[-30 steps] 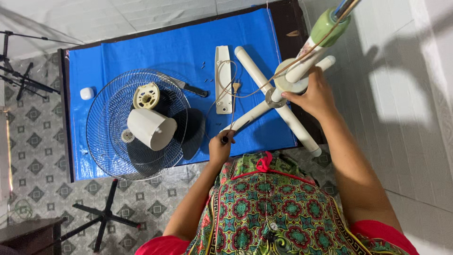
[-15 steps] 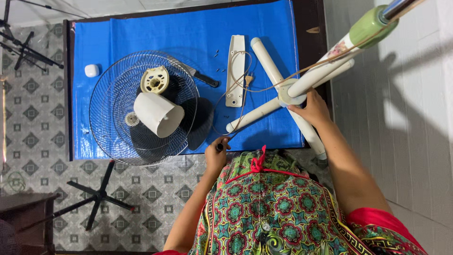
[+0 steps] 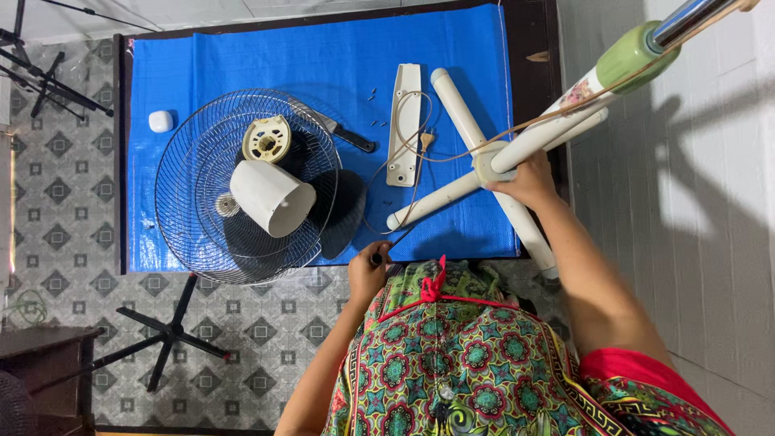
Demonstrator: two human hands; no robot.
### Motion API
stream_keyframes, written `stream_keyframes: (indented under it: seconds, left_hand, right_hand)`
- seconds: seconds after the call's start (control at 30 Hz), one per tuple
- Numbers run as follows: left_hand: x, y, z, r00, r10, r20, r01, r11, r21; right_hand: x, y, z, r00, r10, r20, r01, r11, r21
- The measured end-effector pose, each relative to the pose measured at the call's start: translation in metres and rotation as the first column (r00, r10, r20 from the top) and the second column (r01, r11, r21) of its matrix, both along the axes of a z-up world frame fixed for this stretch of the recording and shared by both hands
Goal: The person assembles an electric fan by attaching the base to the stand, securing it with a screwdriver, and then attaching the control box to the top of the stand. The person uses a screwdriver to tighten screws and aligns the components by hand.
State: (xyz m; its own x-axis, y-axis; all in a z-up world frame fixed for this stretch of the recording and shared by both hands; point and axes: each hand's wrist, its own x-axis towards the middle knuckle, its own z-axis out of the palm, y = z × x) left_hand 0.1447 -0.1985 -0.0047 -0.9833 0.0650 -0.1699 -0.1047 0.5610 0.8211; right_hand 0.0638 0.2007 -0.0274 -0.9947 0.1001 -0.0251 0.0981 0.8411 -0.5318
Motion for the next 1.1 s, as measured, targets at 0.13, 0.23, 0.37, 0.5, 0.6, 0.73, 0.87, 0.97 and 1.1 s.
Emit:
stream_keyframes:
  seconds: [0.13, 0.23, 0.37, 0.5, 0.6, 0.73, 0.87, 0.97, 1.1]
  left_hand:
    - [0.004, 0.0, -0.002, 0.996, -0.064, -0.057, 0.06, 0.996, -0.07]
    - [0.01, 0.001, -0.005, 0.985, -0.089, -0.145, 0.074, 0.991, -0.109]
    - [0.024, 0.007, -0.009, 0.996, -0.019, -0.084, 0.011, 0.995, -0.095]
    - [0.032, 0.023, -0.006, 0.992, 0.092, -0.088, -0.099, 0.992, -0.084]
    - [0.033, 0.037, 0.005, 0.987, 0.161, -0.023, -0.162, 0.985, -0.058]
    - [0.026, 0.059, 0.029, 0.985, 0.136, 0.11, -0.146, 0.985, 0.091]
    - [0.015, 0.086, 0.055, 0.993, 0.042, 0.111, -0.055, 0.991, 0.12]
    - [0.006, 0.113, 0.067, 0.998, -0.041, 0.048, 0.03, 0.978, 0.208]
    - [-0.01, 0.152, 0.078, 0.978, -0.21, 0.01, 0.199, 0.941, 0.273]
  right_hand:
    - [0.001, 0.014, -0.001, 0.998, 0.064, -0.002, -0.064, 0.994, -0.093]
    - [0.005, 0.009, -0.009, 0.997, 0.079, 0.008, -0.078, 0.994, -0.082]
    - [0.012, 0.0, -0.02, 0.992, -0.012, 0.125, 0.003, 0.998, 0.07]
    - [0.01, 0.004, -0.028, 0.99, -0.01, 0.14, -0.014, 0.985, 0.172]
    - [0.004, 0.01, -0.035, 0.968, 0.006, 0.25, -0.059, 0.977, 0.205]
    - [0.008, 0.026, -0.034, 0.983, 0.163, 0.08, -0.171, 0.979, 0.108]
    - [0.008, 0.05, 0.006, 0.995, 0.041, 0.091, -0.018, 0.972, -0.236]
    - [0.018, 0.067, 0.067, 0.969, -0.07, 0.238, 0.213, 0.729, -0.651]
    - [0.027, 0.076, 0.154, 0.989, -0.098, 0.114, 0.148, 0.518, -0.842]
